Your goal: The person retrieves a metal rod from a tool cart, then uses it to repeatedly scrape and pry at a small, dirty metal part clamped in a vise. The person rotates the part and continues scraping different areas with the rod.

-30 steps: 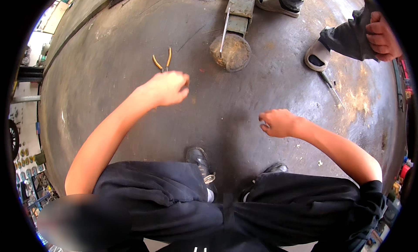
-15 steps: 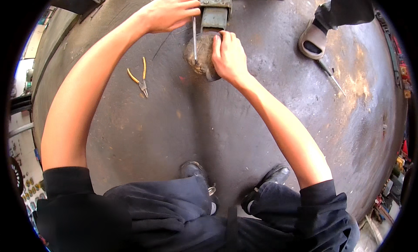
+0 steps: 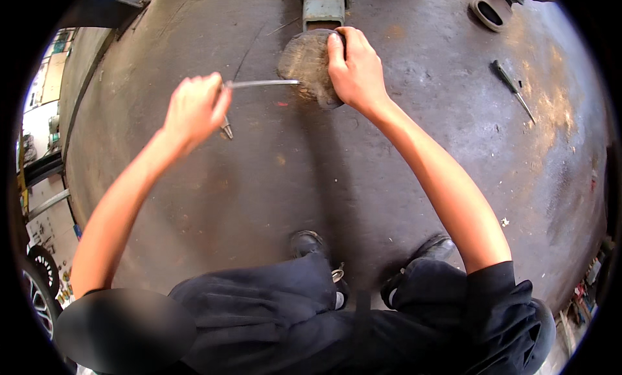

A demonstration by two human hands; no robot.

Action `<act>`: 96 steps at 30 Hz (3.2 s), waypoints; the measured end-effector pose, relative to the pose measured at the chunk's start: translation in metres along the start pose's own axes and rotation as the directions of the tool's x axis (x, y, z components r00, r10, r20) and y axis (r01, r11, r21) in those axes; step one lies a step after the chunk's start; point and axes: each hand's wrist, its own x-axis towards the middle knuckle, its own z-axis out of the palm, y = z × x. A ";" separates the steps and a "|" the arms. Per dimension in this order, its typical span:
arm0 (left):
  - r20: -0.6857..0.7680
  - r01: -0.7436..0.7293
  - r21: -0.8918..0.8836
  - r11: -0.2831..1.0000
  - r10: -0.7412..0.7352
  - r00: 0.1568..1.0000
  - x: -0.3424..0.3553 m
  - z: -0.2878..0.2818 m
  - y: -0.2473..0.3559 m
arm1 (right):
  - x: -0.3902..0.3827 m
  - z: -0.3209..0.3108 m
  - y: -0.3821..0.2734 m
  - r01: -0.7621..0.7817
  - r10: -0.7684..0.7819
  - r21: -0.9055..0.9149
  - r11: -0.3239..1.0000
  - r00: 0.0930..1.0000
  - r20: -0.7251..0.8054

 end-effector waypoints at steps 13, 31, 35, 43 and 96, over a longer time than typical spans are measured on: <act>0.491 0.457 -0.824 -0.335 -0.018 0.871 0.084 0.017 0.248 | 0.029 -0.028 0.009 -0.425 0.109 0.368 0.827 0.763 0.637; 0.274 -0.006 -0.050 0.999 0.019 0.962 0.110 -0.032 0.133 | 0.065 -0.108 -0.009 0.498 -0.254 -0.139 0.856 0.639 0.726; 0.101 0.072 -0.256 0.964 -0.048 0.994 0.104 -0.023 0.116 | 0.060 -0.111 -0.036 0.717 -0.601 -0.300 0.629 0.694 0.397; 0.398 0.589 -0.681 0.436 -0.455 0.797 0.087 -0.005 0.088 | 0.009 -0.042 -0.015 0.383 -0.335 -0.165 0.909 0.906 0.256; 0.330 0.379 -0.813 0.442 -0.187 0.925 0.061 -0.015 0.096 | 0.147 -0.039 -0.057 0.610 -0.167 -0.358 0.707 0.636 0.754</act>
